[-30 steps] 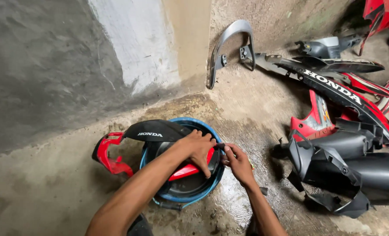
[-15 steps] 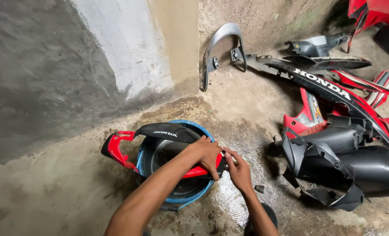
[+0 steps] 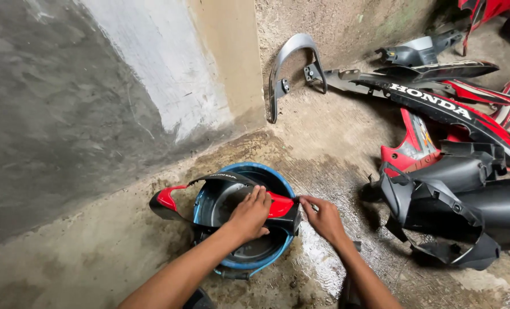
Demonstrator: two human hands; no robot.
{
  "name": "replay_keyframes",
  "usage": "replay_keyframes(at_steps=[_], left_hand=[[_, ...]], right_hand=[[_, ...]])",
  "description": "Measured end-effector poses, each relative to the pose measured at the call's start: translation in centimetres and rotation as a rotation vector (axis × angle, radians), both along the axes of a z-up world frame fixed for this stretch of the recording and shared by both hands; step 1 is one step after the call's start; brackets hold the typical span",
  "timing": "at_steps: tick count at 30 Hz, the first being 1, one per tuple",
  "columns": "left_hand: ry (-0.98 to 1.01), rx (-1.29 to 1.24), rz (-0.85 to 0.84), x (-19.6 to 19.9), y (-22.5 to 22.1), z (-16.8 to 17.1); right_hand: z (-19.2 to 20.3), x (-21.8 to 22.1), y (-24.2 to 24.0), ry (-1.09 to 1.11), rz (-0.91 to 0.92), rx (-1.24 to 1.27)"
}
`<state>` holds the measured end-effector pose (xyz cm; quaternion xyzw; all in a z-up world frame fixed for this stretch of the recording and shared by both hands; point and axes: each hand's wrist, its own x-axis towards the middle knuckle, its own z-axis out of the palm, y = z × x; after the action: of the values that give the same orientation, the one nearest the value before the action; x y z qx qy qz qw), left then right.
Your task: Washing a motorcycle fairing in a bucket of water by hand
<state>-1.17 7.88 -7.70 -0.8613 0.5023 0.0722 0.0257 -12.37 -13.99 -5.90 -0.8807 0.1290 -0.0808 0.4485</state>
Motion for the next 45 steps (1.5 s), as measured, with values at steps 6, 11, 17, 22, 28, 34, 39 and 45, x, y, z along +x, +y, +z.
replay_keyframes(at_steps=[6,11,17,22,28,34,39,45], left_hand=[[0.011,-0.063,-0.017,-3.3,3.3,1.5],[-0.058,-0.116,-0.036,-4.2,3.9,1.4],[-0.143,-0.176,-0.018,-5.2,4.2,2.1],[-0.147,-0.243,-0.052,-4.4,4.8,2.1],[-0.135,-0.273,-0.044,-4.3,4.8,1.1],[-0.221,-0.137,-0.029,-4.5,4.5,2.1],[-0.18,-0.114,-0.017,-4.8,4.6,2.8],[-0.141,-0.235,-0.041,-4.3,4.8,0.3]], right_hand=[[5.9,7.3,-6.7,0.133,0.39,-0.446],[6.8,5.8,-6.9,0.001,0.543,-0.554],[1.5,-0.5,-2.0,-0.385,0.232,-0.079],[0.1,-2.3,2.0,-0.556,0.288,-0.081],[-1.0,-2.8,2.9,-0.527,0.228,-0.097],[-0.6,-2.8,2.7,-0.397,0.154,-0.085],[-1.3,-2.8,2.5,-0.379,0.145,-0.062],[-1.1,-3.8,3.7,-0.475,0.159,-0.141]])
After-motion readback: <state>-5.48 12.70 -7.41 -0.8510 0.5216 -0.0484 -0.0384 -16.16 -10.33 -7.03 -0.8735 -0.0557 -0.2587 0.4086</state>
